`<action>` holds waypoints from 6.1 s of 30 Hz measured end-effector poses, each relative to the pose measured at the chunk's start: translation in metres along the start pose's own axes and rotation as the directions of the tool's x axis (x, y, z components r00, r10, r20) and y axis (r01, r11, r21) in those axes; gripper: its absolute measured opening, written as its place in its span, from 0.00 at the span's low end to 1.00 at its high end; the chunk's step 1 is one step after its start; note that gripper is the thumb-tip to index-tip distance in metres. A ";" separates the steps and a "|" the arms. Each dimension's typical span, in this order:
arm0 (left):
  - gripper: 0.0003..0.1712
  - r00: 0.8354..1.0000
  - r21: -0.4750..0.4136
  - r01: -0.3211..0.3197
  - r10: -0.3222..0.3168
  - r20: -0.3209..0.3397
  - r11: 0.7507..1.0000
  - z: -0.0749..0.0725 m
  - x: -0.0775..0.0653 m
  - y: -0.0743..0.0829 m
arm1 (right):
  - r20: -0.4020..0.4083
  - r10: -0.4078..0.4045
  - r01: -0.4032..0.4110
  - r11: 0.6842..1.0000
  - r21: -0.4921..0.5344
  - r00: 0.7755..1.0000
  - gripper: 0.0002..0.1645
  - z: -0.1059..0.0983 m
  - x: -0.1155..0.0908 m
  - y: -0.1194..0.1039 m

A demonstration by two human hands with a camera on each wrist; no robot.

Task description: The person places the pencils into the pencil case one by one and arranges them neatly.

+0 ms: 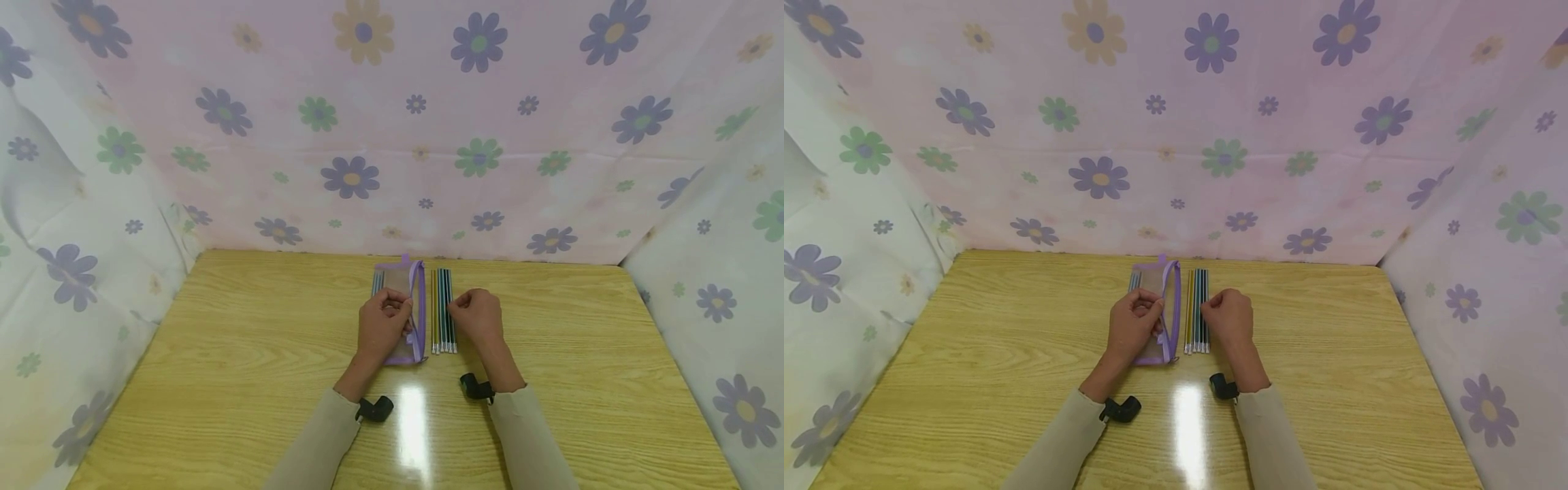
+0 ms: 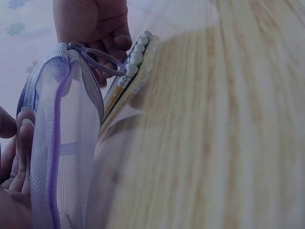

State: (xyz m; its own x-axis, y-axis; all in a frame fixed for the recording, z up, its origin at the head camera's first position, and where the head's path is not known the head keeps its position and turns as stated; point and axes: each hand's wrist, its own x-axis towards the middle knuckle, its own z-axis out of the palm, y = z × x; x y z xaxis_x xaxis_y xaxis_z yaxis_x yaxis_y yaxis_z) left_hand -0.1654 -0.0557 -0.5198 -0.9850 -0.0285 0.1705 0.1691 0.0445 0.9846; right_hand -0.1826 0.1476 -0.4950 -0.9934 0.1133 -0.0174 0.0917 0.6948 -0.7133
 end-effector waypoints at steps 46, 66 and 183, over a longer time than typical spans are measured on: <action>0.03 1.000 0.014 0.017 -0.017 0.006 1.000 0.000 0.000 -0.001 | 0.055 0.084 -0.078 0.991 -0.108 0.995 0.29 0.001 -0.002 0.002; 0.03 1.000 0.017 0.001 -0.001 0.010 1.000 0.000 0.001 -0.003 | 0.056 0.058 -0.053 0.995 -0.086 0.997 0.26 -0.005 -0.004 -0.005; 0.02 1.000 0.002 -0.009 0.009 0.027 1.000 0.002 0.000 -0.004 | -0.001 0.034 -0.034 0.997 0.074 0.999 0.10 0.005 -0.005 -0.013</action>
State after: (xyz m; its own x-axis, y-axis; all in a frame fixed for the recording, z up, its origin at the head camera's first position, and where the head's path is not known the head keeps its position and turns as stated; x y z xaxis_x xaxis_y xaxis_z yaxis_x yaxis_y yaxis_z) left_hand -0.1657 -0.0542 -0.5237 -0.9840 -0.0008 0.1782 0.1779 0.0470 0.9829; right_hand -0.1787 0.1342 -0.4891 -0.9897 0.1374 -0.0407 0.1197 0.6365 -0.7619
